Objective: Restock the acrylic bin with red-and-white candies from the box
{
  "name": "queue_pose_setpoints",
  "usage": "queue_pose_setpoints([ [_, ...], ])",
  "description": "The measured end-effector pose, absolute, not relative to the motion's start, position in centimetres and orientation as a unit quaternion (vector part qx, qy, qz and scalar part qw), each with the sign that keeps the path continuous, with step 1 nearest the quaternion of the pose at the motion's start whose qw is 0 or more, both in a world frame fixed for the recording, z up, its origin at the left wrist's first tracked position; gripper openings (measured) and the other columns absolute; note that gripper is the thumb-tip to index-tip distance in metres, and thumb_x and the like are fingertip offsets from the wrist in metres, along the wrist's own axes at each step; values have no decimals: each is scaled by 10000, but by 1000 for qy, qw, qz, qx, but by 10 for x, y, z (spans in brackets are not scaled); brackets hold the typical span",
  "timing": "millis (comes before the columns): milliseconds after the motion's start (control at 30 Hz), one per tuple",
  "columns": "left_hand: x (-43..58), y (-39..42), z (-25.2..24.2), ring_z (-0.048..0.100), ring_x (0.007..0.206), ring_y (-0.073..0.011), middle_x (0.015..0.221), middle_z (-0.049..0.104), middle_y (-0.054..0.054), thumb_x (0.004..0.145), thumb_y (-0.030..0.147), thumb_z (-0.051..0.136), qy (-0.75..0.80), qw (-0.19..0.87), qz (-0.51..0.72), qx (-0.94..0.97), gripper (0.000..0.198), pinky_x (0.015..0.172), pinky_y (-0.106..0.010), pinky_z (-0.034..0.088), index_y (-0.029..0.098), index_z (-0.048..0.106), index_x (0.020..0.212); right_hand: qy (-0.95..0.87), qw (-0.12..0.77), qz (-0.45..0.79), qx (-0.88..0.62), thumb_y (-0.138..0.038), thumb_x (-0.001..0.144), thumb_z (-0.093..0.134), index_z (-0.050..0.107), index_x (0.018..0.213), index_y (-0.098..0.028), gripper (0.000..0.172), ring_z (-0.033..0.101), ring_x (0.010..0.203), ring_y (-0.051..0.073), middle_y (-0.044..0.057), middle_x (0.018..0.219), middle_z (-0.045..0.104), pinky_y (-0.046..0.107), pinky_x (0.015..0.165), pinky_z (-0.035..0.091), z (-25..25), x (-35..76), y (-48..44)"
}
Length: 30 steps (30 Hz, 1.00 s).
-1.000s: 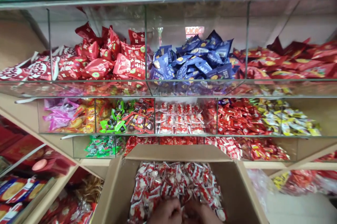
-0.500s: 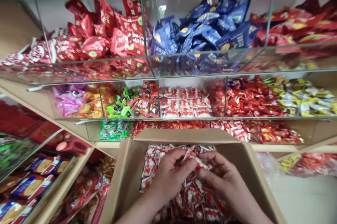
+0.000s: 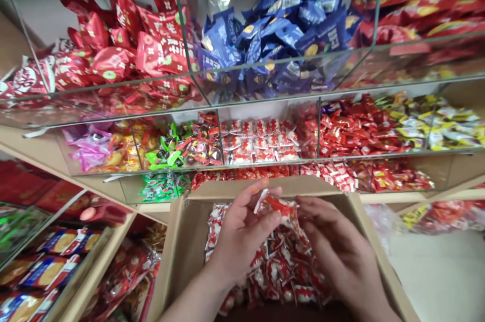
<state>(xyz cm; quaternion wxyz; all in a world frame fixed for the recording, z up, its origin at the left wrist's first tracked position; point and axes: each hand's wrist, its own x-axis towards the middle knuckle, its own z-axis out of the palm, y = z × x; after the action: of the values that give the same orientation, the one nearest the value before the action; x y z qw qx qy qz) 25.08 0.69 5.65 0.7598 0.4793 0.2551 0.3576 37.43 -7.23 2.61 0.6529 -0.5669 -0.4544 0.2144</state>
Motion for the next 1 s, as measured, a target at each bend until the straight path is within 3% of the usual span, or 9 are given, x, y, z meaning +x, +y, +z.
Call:
queue_pose_setpoints([
  [100, 252, 5, 58, 577, 918, -132, 1131, 575, -15, 722, 106, 616, 240, 730, 366, 526, 475, 805, -245, 455, 291, 478, 1136, -314, 700, 407, -495, -301, 792, 534, 543, 998, -242, 214, 594, 767, 162, 56, 908, 615, 295, 649, 506, 26, 370, -70],
  [233, 252, 5, 58, 574, 936, -135, 1133, 580, -29, 739, 142, 606, 243, 728, 353, 535, 435, 839, -250, 440, 271, 491, 1138, -278, 716, 464, -440, -276, 728, 624, 574, 823, -211, 126, 552, 666, 111, -1, 747, 595, 229, 615, 471, 28, 369, -65],
  [367, 252, 3, 54, 596, 850, -124, 920, 671, -30, 702, 179, 652, 294, 756, 334, 480, 240, 794, -234, 449, 205, 618, 938, -332, 707, 405, -476, -233, 716, 632, 598, 758, -198, 64, 565, 750, 137, 8, 761, 602, 228, 654, 467, 24, 366, -64],
  [500, 259, -4, 49, 597, 790, -123, 838, 677, -26, 623, 206, 710, 334, 766, 390, 386, 227, 760, -235, 448, 181, 624, 832, -353, 702, 338, -518, -251, 769, 561, 590, 792, -202, 61, 600, 740, 161, 33, 798, 633, 270, 655, 499, 8, 364, -63],
  [600, 265, -4, 43, 584, 762, -122, 808, 657, -15, 599, 223, 720, 368, 740, 432, 361, 227, 730, -229, 437, 172, 584, 773, -453, 655, 116, -594, -213, 734, 596, 577, 923, -208, 190, 603, 810, 186, 62, 882, 624, 293, 678, 514, -5, 367, -60],
  [700, 269, 3, 36, 520, 637, -91, 681, 583, 28, 596, 255, 716, 396, 688, 446, 413, 231, 598, -181, 396, 170, 520, 681, -590, 552, -84, -583, -196, 677, 649, 536, 1034, -201, 374, 581, 896, 201, 86, 969, 593, 299, 720, 516, -10, 371, -53],
  [867, 271, 10, 34, 453, 590, -83, 651, 496, 50, 660, 309, 658, 374, 661, 421, 496, 235, 545, -182, 359, 184, 461, 686, -664, 453, -100, -586, -208, 783, 507, 453, 1127, -148, 353, 554, 1000, 223, 137, 1087, 574, 345, 770, 506, -4, 373, -41],
  [1000, 264, 17, 48, 521, 681, -110, 774, 532, 13, 747, 311, 571, 309, 671, 373, 561, 166, 617, -219, 421, 205, 461, 812, -666, 421, -109, -606, -211, 796, 459, 447, 1126, -162, 334, 566, 1001, 216, 126, 1122, 577, 322, 746, 519, 2, 379, -37],
])
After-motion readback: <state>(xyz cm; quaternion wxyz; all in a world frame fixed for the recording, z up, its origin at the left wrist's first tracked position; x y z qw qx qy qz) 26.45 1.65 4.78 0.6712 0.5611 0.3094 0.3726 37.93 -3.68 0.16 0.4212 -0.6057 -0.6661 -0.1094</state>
